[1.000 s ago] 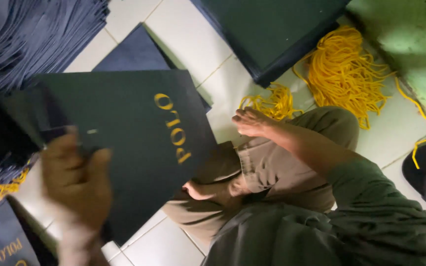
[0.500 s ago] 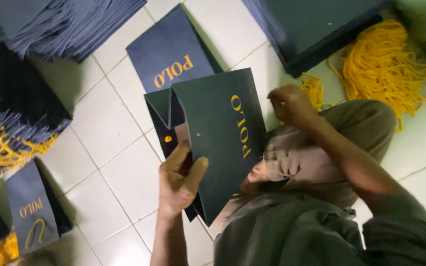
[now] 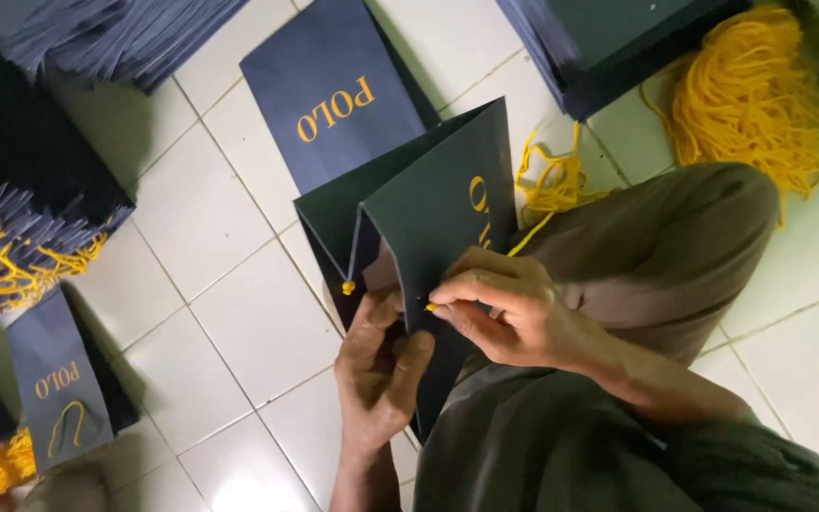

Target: Attaching yellow string handles to blue paper bags by threading them through pre-punched holes.

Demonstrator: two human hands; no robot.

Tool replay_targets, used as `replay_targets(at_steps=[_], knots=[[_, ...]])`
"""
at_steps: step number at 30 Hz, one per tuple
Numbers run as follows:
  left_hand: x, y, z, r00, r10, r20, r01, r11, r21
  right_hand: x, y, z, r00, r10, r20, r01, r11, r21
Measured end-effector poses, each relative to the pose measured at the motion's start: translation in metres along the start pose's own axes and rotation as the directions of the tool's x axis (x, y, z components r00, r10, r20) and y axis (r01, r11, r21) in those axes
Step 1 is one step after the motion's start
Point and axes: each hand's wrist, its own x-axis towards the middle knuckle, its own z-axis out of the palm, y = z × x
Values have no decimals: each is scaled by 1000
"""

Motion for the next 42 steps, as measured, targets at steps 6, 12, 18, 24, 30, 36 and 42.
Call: replay_targets(at_steps=[6,12,18,24,30,36,42], knots=[[-12,-11,-3,999,37,16,-37,999,-40,-5,1,2,999,34,-6,-34,999,-30],[-11,-16,-5,994,102,32,-104,992,65,0,-6,-4,999,15,29,-13,998,-63],[-9,-11,-4,995,90,36,-93,988,120,3,-9,-8,998,20,60,-16,998,-68],[-6,-6,-4,980,169,101,-190,949,252,8,-18,-15,993,29,113,-13,989,-144],[-9,-12,-2,955,254,155,-286,927,242,10,-25,-20,993,-8,118,34,974,-224],[-7,-10,-3,922,326,209,-371,898,238,9,-29,-21,995,4,99,23,961,-275],[-7,-2,-1,908,336,250,-397,881,258,3,-28,-21,993,108,49,-103,990,-96]])
